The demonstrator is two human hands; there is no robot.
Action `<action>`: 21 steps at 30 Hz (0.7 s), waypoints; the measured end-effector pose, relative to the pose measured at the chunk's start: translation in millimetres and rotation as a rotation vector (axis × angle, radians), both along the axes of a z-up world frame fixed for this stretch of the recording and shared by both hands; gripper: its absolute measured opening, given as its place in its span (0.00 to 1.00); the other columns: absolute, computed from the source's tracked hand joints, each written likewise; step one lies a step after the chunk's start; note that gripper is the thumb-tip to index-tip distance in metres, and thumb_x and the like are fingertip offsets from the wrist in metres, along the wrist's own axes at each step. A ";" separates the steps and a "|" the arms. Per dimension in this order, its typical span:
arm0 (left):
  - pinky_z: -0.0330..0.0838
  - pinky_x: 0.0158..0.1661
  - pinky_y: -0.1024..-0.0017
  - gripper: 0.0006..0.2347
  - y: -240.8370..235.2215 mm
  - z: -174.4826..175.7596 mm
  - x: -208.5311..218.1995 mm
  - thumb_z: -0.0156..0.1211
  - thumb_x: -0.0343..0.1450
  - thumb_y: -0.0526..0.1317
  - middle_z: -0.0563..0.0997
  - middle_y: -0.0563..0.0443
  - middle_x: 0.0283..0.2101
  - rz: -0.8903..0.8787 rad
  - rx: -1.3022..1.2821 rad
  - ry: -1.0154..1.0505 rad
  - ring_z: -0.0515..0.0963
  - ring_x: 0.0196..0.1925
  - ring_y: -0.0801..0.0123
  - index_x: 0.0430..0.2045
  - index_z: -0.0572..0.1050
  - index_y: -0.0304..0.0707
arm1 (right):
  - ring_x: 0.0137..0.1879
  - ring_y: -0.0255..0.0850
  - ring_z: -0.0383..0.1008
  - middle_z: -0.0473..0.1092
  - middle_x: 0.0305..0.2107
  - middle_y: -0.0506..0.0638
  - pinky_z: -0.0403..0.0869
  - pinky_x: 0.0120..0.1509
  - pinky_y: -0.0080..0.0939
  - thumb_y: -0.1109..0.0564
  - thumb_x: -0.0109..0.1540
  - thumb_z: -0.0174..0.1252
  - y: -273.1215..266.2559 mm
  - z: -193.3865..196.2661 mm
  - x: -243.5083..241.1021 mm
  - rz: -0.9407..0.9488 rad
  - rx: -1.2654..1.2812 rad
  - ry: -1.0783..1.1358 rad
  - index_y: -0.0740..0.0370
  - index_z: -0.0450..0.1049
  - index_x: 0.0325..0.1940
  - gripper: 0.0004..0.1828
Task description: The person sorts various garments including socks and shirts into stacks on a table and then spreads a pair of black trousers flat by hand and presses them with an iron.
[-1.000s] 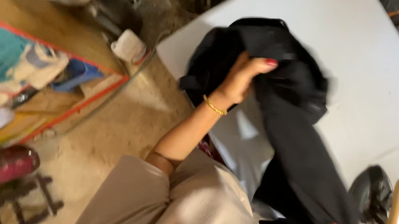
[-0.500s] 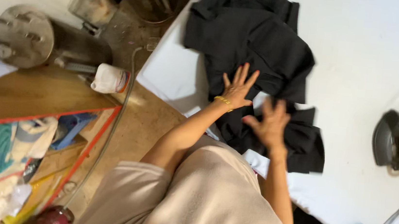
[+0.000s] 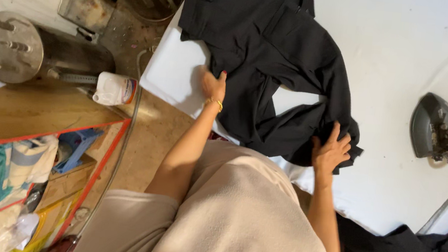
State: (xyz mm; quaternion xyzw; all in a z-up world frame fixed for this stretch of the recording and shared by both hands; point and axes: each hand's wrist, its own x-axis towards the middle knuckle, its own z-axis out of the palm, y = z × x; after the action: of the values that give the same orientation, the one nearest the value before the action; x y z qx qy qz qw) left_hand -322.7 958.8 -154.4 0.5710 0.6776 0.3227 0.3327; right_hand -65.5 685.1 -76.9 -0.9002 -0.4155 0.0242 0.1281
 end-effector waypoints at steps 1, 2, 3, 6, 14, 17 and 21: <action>0.64 0.65 0.60 0.27 5.5 -9.6 -1.9 0.66 0.68 0.37 0.70 0.35 0.64 -0.007 -0.097 -0.136 0.69 0.65 0.48 0.62 0.67 0.25 | 0.60 0.64 0.64 0.66 0.57 0.67 0.62 0.58 0.69 0.53 0.63 0.68 -9.2 -6.0 15.0 -0.036 -0.062 0.071 0.57 0.73 0.70 0.31; 0.65 0.64 0.62 0.26 12.0 -12.4 -1.1 0.65 0.70 0.38 0.73 0.36 0.62 -0.023 -0.149 -0.293 0.72 0.63 0.50 0.62 0.67 0.24 | 0.60 0.64 0.64 0.66 0.57 0.67 0.62 0.58 0.69 0.53 0.63 0.68 -16.4 -7.1 35.9 -0.038 -0.065 0.069 0.57 0.73 0.70 0.31; 0.66 0.63 0.63 0.26 18.7 -6.0 2.6 0.64 0.71 0.39 0.76 0.37 0.61 -0.055 -0.156 -0.471 0.74 0.62 0.52 0.62 0.68 0.24 | 0.56 0.55 0.70 0.71 0.51 0.61 0.67 0.58 0.56 0.56 0.63 0.65 -14.7 -7.5 57.4 -0.044 -0.059 0.247 0.56 0.76 0.62 0.22; 0.68 0.61 0.65 0.26 35.4 61.7 -4.1 0.61 0.71 0.38 0.75 0.44 0.61 -0.148 -0.236 -1.176 0.74 0.60 0.60 0.65 0.65 0.25 | 0.40 0.36 0.64 0.69 0.36 0.46 0.63 0.44 0.35 0.65 0.64 0.65 -36.0 27.0 100.2 -0.073 0.202 0.939 0.60 0.78 0.47 0.08; 0.69 0.65 0.57 0.15 95.3 197.1 7.7 0.58 0.82 0.31 0.75 0.41 0.60 -0.447 0.122 -1.502 0.74 0.63 0.59 0.63 0.69 0.25 | 0.49 0.35 0.75 0.75 0.45 0.50 0.73 0.58 0.32 0.71 0.66 0.58 -138.6 56.0 181.3 -0.319 0.721 1.177 0.62 0.77 0.54 0.14; 0.73 0.62 0.57 0.14 114.4 175.9 59.6 0.58 0.81 0.30 0.77 0.44 0.59 -0.710 0.095 -1.263 0.77 0.61 0.58 0.61 0.67 0.32 | 0.47 0.36 0.75 0.75 0.43 0.51 0.74 0.54 0.34 0.67 0.67 0.61 -130.6 11.0 188.6 -0.383 0.561 0.820 0.63 0.76 0.54 0.11; 0.73 0.63 0.62 0.20 91.6 128.3 55.8 0.60 0.75 0.29 0.76 0.44 0.62 -0.478 0.327 -0.638 0.76 0.65 0.56 0.63 0.66 0.34 | 0.51 0.43 0.74 0.74 0.47 0.59 0.73 0.59 0.45 0.60 0.67 0.68 -111.4 -2.3 137.4 -0.201 0.400 0.337 0.64 0.78 0.57 0.15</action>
State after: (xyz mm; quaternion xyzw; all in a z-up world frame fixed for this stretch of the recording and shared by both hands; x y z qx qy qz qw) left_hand -266.8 1050.4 -26.2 0.6288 0.3295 0.5000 0.4959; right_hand 71.9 573.7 -79.2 -0.8771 -0.2935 0.0781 0.3721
